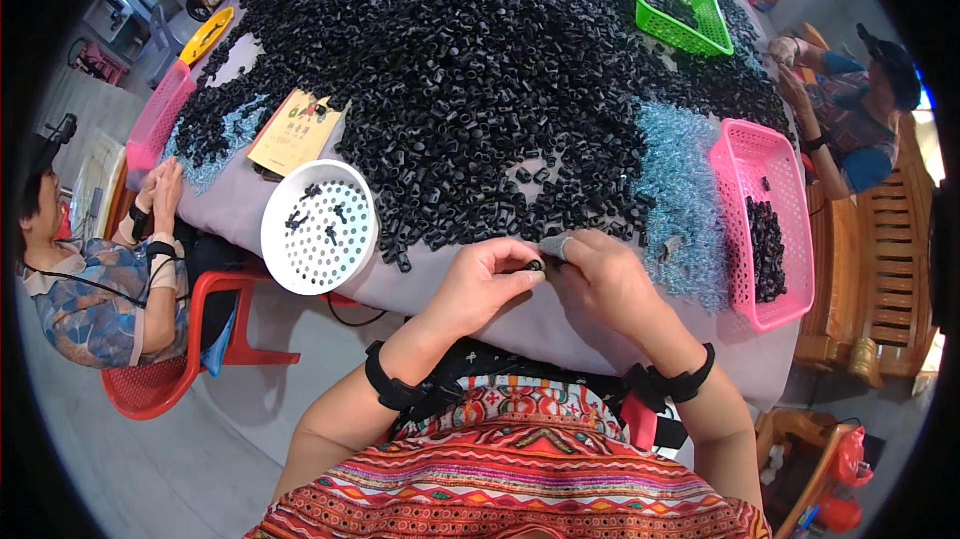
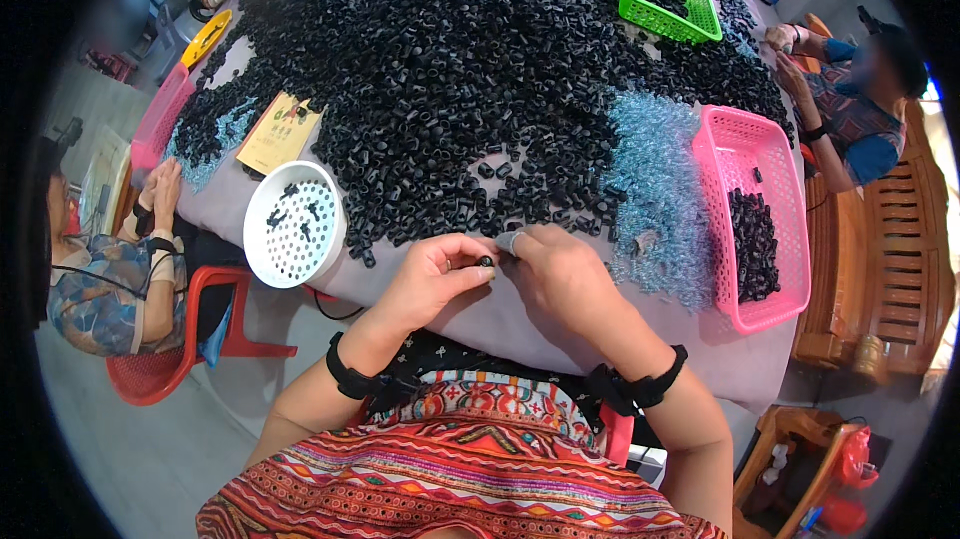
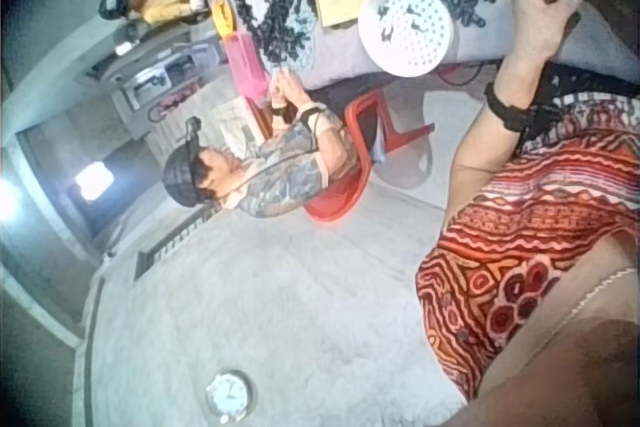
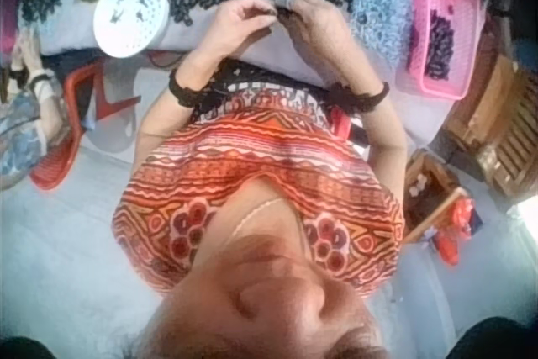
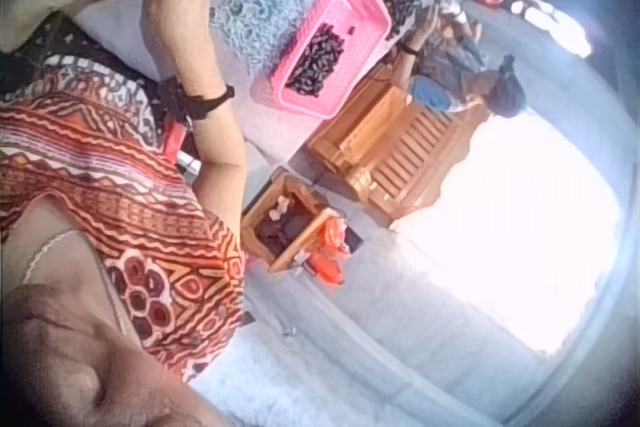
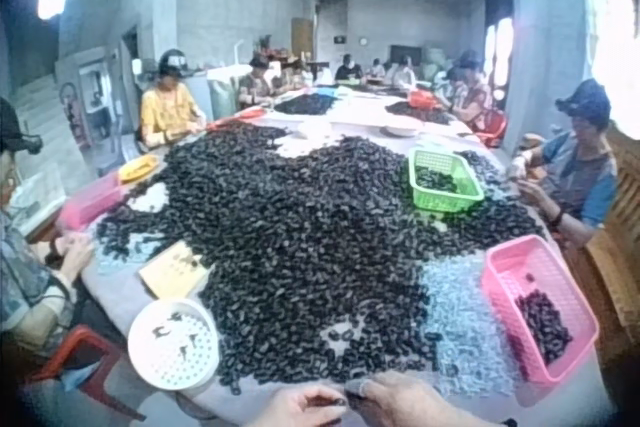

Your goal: Sorting and inspecting small black and blue plastic shoe components at a communal work table.

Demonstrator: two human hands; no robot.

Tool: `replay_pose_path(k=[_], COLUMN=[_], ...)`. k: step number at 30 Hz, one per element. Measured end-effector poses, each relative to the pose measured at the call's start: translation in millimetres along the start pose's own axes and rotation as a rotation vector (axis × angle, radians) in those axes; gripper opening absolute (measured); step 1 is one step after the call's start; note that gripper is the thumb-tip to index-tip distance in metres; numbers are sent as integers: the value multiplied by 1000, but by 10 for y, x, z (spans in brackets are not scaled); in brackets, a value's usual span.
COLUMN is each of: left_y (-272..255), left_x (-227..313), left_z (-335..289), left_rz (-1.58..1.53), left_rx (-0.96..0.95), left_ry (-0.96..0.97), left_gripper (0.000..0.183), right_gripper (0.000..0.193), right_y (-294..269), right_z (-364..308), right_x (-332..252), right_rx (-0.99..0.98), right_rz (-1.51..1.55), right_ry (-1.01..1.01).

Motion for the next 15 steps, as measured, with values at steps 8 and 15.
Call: replay_pose_path(k=[8,15], left_y=[-157,-74], left_x=[44,42], left_z=[-16,-44], left_rz=[75,14], left_rx=[84,49], left_ry=[152,42], left_gripper=[15,14], right_gripper=[30,29], right_y=[-279,-141], right_z=[-168,-73], right_x=[334,224], right_rx=[47,80], right_rz=[60,78], right_ry=[303,193])
Point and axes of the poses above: each hand's wrist, its own z-axis towards the middle knuckle, its own y-axis out of the palm, x = y × z, the point moved 3 cm from there along z, towards the middle knuckle, and after that the axes turned 7 degrees about x, right-handed, at the moved point
